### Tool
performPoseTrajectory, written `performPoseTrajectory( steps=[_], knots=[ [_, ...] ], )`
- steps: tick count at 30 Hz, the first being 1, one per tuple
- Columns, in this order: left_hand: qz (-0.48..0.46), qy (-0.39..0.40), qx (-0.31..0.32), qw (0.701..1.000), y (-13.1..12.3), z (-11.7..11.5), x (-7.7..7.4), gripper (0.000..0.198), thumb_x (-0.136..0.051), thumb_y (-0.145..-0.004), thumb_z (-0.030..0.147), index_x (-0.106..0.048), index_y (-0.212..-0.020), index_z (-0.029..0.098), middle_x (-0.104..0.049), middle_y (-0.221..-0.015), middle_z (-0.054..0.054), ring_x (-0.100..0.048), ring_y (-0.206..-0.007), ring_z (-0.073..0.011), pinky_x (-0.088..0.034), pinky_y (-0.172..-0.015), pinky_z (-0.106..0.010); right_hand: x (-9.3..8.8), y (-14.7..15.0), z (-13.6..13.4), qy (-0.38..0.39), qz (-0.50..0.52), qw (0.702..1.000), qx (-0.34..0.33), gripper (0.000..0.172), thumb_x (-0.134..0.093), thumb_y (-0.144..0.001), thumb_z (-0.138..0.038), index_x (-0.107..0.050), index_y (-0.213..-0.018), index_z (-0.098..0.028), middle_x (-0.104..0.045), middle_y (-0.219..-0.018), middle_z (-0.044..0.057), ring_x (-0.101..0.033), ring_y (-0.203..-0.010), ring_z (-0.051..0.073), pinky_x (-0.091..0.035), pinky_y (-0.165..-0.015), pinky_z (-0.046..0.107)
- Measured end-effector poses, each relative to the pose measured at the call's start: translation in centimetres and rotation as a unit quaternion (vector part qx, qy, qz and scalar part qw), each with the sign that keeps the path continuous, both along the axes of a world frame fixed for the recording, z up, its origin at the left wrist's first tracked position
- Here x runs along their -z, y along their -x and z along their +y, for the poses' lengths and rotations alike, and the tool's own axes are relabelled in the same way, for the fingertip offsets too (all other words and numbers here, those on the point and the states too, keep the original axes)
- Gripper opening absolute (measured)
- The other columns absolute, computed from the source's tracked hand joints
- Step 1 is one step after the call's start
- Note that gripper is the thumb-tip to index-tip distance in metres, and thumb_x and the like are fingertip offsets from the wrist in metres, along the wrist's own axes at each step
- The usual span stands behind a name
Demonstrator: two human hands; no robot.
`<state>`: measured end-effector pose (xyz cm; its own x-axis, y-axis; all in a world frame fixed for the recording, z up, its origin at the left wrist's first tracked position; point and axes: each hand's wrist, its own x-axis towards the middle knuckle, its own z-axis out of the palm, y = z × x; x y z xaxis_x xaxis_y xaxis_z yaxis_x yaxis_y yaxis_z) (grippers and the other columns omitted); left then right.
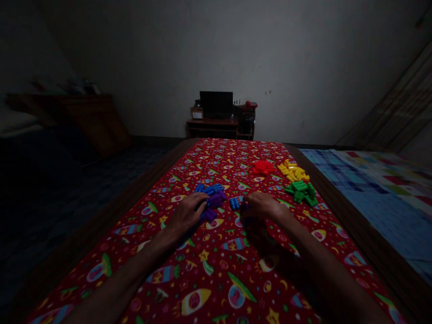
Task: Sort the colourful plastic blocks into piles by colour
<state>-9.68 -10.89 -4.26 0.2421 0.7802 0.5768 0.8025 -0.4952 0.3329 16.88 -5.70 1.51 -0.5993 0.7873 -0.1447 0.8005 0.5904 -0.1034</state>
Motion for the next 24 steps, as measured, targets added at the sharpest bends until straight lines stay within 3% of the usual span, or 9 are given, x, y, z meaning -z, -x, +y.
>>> performPoseTrajectory(
  steps=[3,7,11,14,20,24],
  knots=[
    [0.031,0.018,-0.008,0.999,0.1,-0.2,-0.3,0.026,-0.043,-0.095,0.031,-0.066,-0.100,0.019,-0.071,-0.104,-0.008,-0.065,-0.099,-0.0238,-0.051,-0.090,-0.042,-0.2,-0.1,0.3,0.045,0.007,0.999,-0.009,0.031,-0.072,-0.076,-0.039,-0.071,-0.099,-0.018,-0.071,-0.095,0.010,-0.065,-0.084,0.020,-0.042,-0.063,0.022],
    [0.050,0.023,-0.010,0.998,-0.2,-0.5,-0.8,0.030,-0.041,-0.096,0.033,-0.067,-0.098,0.019,-0.072,-0.102,-0.008,-0.065,-0.097,-0.0231,-0.050,-0.089,-0.041,0.4,-2.0,2.9,0.071,0.157,0.985,0.025,0.017,-0.063,-0.081,-0.027,-0.072,-0.090,-0.016,-0.071,-0.082,0.006,-0.062,-0.071,0.015,-0.040,-0.058,0.020],
    [0.061,0.008,-0.002,0.998,-0.3,-0.5,-0.9,0.031,-0.040,-0.096,0.031,-0.067,-0.097,0.018,-0.072,-0.100,-0.008,-0.065,-0.096,-0.0226,-0.051,-0.090,-0.041,2.3,-5.3,6.2,0.042,0.337,0.932,0.131,0.018,-0.059,-0.078,-0.028,-0.069,-0.075,-0.014,-0.068,-0.067,0.003,-0.058,-0.060,0.014,-0.040,-0.054,0.022],
    [0.060,0.002,0.003,0.998,-0.3,-0.5,-0.8,0.029,-0.040,-0.096,0.029,-0.067,-0.098,0.018,-0.072,-0.101,-0.008,-0.065,-0.097,-0.0223,-0.051,-0.090,-0.040,3.8,-6.6,7.7,0.042,0.419,0.891,0.173,0.019,-0.060,-0.075,-0.032,-0.067,-0.072,-0.014,-0.067,-0.064,0.003,-0.058,-0.057,0.015,-0.042,-0.054,0.023],
    [0.068,0.000,0.006,0.998,-0.2,-0.6,-0.7,0.029,-0.040,-0.095,0.028,-0.067,-0.099,0.018,-0.071,-0.102,-0.008,-0.064,-0.097,-0.0225,-0.051,-0.090,-0.041,5.2,-6.3,8.0,-0.005,0.420,0.882,0.213,0.023,-0.059,-0.077,-0.035,-0.068,-0.081,-0.014,-0.070,-0.072,0.005,-0.062,-0.062,0.016,-0.043,-0.054,0.023],
    [0.079,-0.002,0.004,0.997,-0.3,-0.7,-0.6,0.029,-0.040,-0.096,0.027,-0.067,-0.100,0.016,-0.071,-0.103,-0.009,-0.064,-0.098,-0.0233,-0.051,-0.089,-0.042,4.7,-6.6,7.1,-0.095,0.308,0.908,0.266,0.029,-0.053,-0.084,-0.028,-0.067,-0.104,-0.012,-0.072,-0.090,0.010,-0.067,-0.079,0.020,-0.047,-0.068,0.027]
  ],
)
